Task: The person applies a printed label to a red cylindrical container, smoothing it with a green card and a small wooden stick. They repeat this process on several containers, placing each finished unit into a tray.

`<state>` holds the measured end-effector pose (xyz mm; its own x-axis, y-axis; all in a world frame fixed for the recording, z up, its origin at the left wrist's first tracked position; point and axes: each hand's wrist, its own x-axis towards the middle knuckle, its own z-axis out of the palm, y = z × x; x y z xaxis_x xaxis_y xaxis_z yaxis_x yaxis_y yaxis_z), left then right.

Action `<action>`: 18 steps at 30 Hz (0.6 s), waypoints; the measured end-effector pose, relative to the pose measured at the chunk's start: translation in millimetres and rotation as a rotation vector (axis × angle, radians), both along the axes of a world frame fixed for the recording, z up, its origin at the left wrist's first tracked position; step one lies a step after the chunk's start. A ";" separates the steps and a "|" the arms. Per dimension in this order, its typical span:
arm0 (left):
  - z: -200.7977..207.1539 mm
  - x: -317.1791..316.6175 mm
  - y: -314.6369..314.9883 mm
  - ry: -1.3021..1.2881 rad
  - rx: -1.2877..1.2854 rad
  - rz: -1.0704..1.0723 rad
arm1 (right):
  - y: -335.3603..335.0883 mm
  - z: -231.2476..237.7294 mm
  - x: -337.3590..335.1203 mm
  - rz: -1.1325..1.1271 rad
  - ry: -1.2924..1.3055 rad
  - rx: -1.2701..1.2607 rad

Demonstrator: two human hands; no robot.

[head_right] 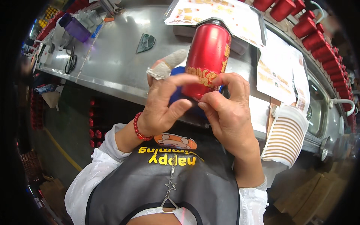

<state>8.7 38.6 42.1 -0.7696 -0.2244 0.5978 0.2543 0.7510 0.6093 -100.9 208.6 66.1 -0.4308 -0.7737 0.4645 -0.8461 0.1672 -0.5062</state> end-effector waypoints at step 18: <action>-35.5 0.0 -10.6 -0.043 0.221 0.119 | -2.4 -9.9 -5.4 -0.087 -0.216 0.042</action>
